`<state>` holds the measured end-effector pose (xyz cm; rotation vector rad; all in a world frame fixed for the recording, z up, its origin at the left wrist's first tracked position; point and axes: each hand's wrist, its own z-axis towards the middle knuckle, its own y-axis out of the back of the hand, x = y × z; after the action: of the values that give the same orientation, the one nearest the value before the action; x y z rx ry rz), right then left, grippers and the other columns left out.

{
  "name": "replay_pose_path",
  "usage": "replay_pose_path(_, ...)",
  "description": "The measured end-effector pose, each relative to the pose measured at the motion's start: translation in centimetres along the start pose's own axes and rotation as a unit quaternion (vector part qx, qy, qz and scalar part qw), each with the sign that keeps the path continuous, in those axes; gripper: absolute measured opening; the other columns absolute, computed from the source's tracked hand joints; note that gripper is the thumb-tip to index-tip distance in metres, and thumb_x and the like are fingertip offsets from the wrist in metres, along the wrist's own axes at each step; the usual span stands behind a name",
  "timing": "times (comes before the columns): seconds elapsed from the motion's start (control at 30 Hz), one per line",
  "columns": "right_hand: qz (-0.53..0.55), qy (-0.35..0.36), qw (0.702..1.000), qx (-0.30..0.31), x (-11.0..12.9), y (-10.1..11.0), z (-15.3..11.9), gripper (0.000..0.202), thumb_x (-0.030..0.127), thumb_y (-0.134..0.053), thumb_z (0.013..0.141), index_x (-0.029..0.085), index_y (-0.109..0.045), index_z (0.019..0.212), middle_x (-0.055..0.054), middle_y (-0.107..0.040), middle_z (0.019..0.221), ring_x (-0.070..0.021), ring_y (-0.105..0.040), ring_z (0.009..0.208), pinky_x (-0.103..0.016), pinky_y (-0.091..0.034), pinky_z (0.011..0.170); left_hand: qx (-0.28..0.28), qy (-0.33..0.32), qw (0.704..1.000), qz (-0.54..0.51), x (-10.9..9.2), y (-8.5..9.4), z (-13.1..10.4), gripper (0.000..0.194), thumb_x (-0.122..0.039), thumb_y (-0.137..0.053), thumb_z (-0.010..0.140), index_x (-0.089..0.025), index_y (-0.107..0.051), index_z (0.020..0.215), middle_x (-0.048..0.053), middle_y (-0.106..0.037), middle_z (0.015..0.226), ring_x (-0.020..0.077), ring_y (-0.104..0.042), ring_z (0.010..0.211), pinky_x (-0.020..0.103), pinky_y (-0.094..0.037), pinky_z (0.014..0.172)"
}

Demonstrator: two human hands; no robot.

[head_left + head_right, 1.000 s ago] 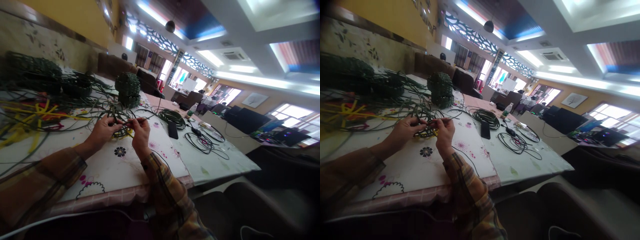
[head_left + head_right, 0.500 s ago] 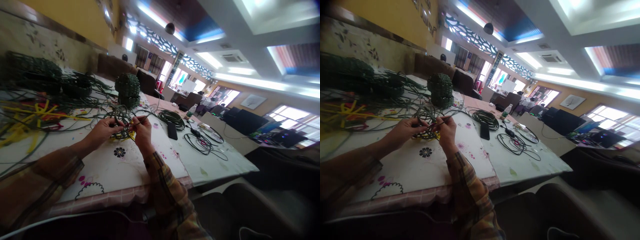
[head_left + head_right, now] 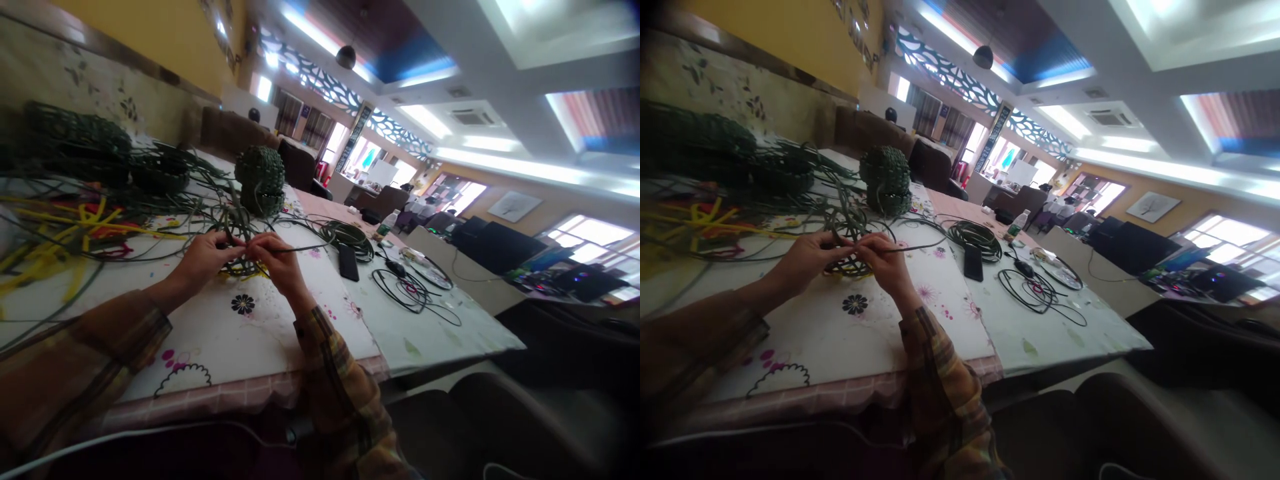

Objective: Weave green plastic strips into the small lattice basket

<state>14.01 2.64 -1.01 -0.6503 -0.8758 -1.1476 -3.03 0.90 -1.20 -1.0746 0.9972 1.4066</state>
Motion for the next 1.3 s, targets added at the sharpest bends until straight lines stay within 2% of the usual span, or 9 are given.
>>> replay_pose_path(0.13, 0.008, -0.064, 0.987, -0.146, -0.8, -0.8, -0.5, 0.023, 0.042, -0.073, 0.085, 0.019, -0.074, 0.082, 0.003, -0.067, 0.067, -0.0106, -0.060, 0.062, -0.024, -0.051, 0.063, -0.032, -0.011, 0.999, 0.004, 0.2, -0.3, 0.0, 0.052, -0.061, -0.089, 0.055, -0.018, -0.081, 0.083, 0.005, -0.073, 0.081, 0.0208, -0.062, 0.074, 0.032, -0.047, 0.071)
replay_pose_path(0.2, 0.016, -0.091, 0.980, -0.178, -1.2, -1.2, -0.9, 0.027, 0.046, -0.074, 0.085, 0.019, -0.073, 0.081, 0.004, -0.064, 0.062, -0.0099, -0.058, 0.057, -0.023, -0.048, 0.058, -0.044, -0.006, 0.999, -0.005, 0.4, -0.3, 0.2, 0.057, -0.066, -0.089, 0.054, -0.018, -0.081, 0.084, 0.005, -0.073, 0.080, 0.0212, -0.062, 0.073, 0.032, -0.047, 0.070)
replay_pose_path(0.3, 0.012, -0.116, 0.978, -0.174, -1.5, -1.5, -1.3, 0.033, 0.051, -0.071, 0.087, 0.019, -0.070, 0.080, 0.007, -0.058, 0.055, -0.0080, -0.048, 0.045, -0.021, -0.036, 0.045, -0.039, 0.019, 0.999, -0.023, 0.7, -0.3, 0.3, 0.064, -0.069, -0.089, 0.053, -0.017, -0.082, 0.089, 0.006, -0.074, 0.080, 0.0212, -0.063, 0.071, 0.032, -0.048, 0.067)
replay_pose_path(0.4, 0.014, -0.120, 0.976, -0.183, -1.6, -1.3, -1.2, 0.034, 0.050, -0.071, 0.087, 0.018, -0.071, 0.078, 0.008, -0.052, 0.050, -0.0067, -0.043, 0.042, -0.020, -0.030, 0.042, -0.028, 0.012, 0.999, -0.018, 0.7, -0.2, 0.2, 0.062, -0.068, -0.090, 0.053, -0.017, -0.082, 0.088, 0.006, -0.075, 0.084, 0.0218, -0.064, 0.074, 0.032, -0.049, 0.069)
replay_pose_path(0.7, -0.071, -0.109, 0.978, -0.163, -2.6, -0.1, -0.1, 0.041, 0.056, -0.072, 0.089, 0.018, -0.069, 0.073, 0.006, -0.055, 0.052, -0.0084, -0.047, 0.048, -0.020, -0.034, 0.047, -0.009, 0.020, 0.999, -0.024, 0.3, 0.0, 0.3, 0.057, -0.061, -0.094, 0.047, -0.018, -0.083, 0.083, 0.008, -0.078, 0.091, 0.0242, -0.068, 0.080, 0.034, -0.052, 0.074)
replay_pose_path(0.87, -0.185, -0.026, 0.971, -0.147, -1.8, 0.3, -0.3, 0.034, 0.047, -0.065, 0.094, 0.021, -0.067, 0.072, 0.003, -0.062, 0.060, -0.0113, -0.054, 0.057, -0.023, -0.039, 0.058, -0.007, 0.045, 0.999, -0.026, -0.3, -0.1, 0.0, 0.058, -0.059, -0.095, 0.044, -0.018, -0.082, 0.083, 0.007, -0.076, 0.079, 0.0245, -0.066, 0.073, 0.034, -0.050, 0.066)
replay_pose_path(1.03, -0.286, 0.060, 0.944, -0.156, -0.8, 0.2, -0.7, 0.029, 0.038, -0.061, 0.097, 0.022, -0.064, 0.073, 0.005, -0.059, 0.059, -0.0117, -0.053, 0.058, -0.025, -0.037, 0.062, 0.021, 0.040, 0.999, -0.022, -0.5, -0.1, -0.1, 0.052, -0.061, -0.093, 0.050, -0.019, -0.082, 0.078, 0.008, -0.078, 0.086, 0.0251, -0.069, 0.079, 0.033, -0.051, 0.070)
replay_pose_path(1.2, -0.287, 0.039, 0.944, -0.157, -1.1, 0.3, -0.5, 0.029, 0.037, -0.060, 0.098, 0.022, -0.064, 0.074, 0.004, -0.061, 0.060, -0.0123, -0.055, 0.058, -0.026, -0.038, 0.062, 0.006, 0.037, 0.999, -0.016, 0.0, 0.1, 0.2, 0.048, -0.064, -0.090, 0.055, -0.020, -0.079, 0.071, 0.006, -0.076, 0.080, 0.0229, -0.067, 0.074, 0.031, -0.049, 0.065)
replay_pose_path(1.3, -0.260, 0.013, 0.955, -0.145, -1.3, 0.5, -0.3, 0.028, 0.038, -0.060, 0.097, 0.021, -0.066, 0.076, 0.003, -0.066, 0.065, -0.0135, -0.059, 0.063, -0.025, -0.042, 0.064, 0.033, 0.034, 0.999, -0.021, 0.0, 0.1, 0.2, 0.050, -0.063, -0.091, 0.055, -0.020, -0.082, 0.078, 0.008, -0.078, 0.085, 0.0242, -0.068, 0.078, 0.032, -0.051, 0.067)
